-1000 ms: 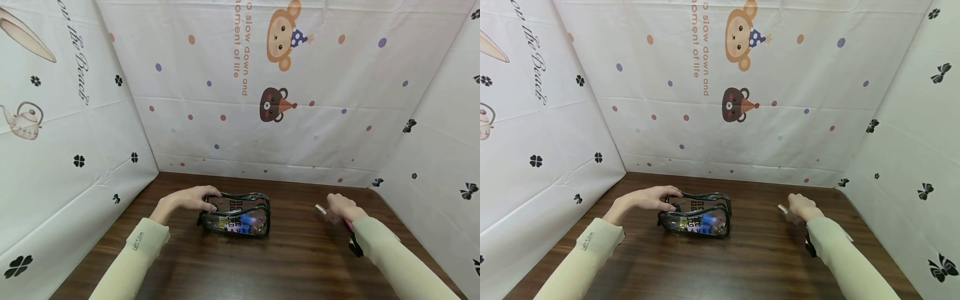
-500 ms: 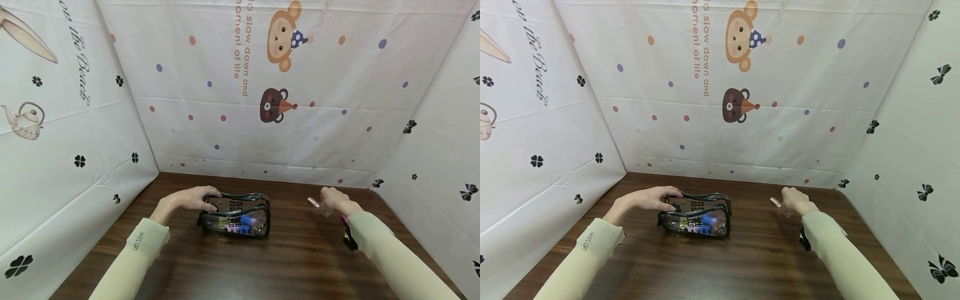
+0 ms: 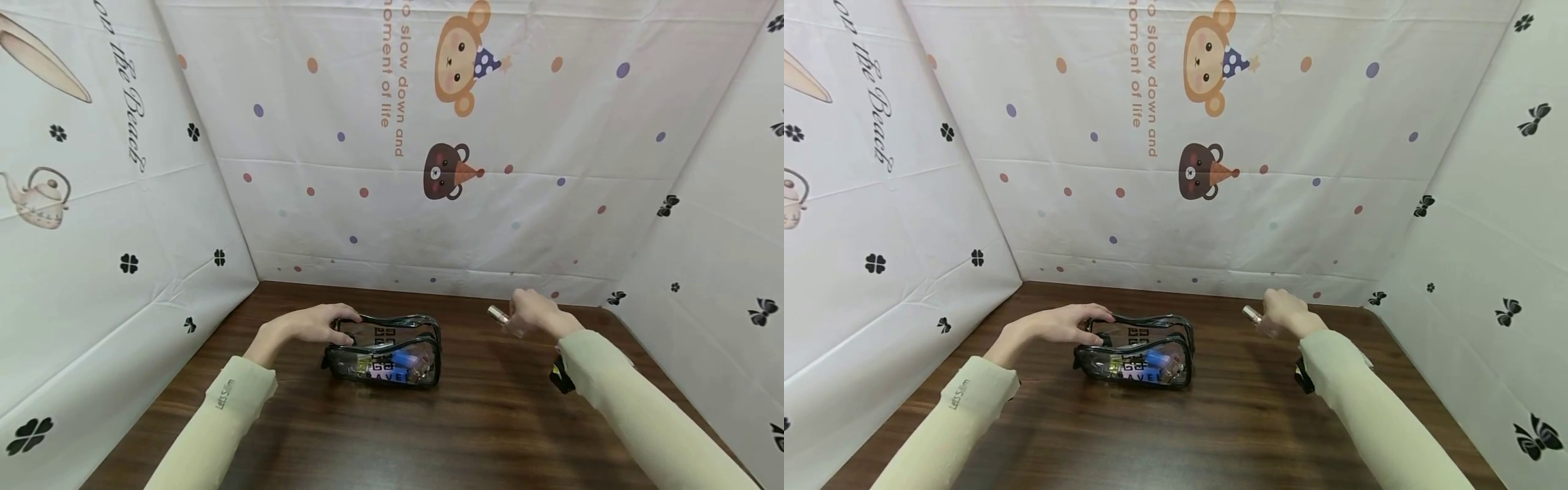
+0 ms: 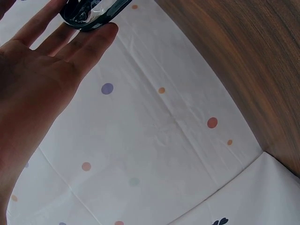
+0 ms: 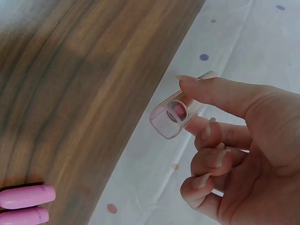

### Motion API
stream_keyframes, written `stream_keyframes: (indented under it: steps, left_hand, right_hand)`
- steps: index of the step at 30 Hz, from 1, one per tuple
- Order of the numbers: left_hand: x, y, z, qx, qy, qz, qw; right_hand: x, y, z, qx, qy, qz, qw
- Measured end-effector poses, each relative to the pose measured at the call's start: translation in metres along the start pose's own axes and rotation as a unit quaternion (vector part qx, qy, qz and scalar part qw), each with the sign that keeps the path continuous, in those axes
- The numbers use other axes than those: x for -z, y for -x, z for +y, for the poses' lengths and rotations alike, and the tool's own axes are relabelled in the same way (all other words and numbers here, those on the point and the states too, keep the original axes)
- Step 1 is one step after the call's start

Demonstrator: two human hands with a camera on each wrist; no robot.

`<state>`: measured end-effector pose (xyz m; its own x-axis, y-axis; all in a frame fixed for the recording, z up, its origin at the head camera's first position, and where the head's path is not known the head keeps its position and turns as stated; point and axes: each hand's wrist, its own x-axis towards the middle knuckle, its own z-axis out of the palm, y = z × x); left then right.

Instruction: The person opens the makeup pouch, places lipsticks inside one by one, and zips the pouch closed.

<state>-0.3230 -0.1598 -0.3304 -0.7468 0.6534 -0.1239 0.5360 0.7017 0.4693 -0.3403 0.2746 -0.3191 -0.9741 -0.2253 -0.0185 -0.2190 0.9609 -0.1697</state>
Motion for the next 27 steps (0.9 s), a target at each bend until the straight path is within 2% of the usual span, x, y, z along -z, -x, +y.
stream_keyframes:
  steps: [5, 27]
  left_hand:
    - [0.000, 0.000, 0.000, 0.000, -0.001, 0.000, 1.0000]
    - [0.000, -0.001, -0.001, 0.000, -0.004, -0.003, 1.0000]
  right_hand:
    - [0.001, -0.003, -0.008, 0.021, 0.000, 0.002, 1.000]
    - [0.009, -0.013, -0.052, 0.061, -0.012, -0.007, 0.998]
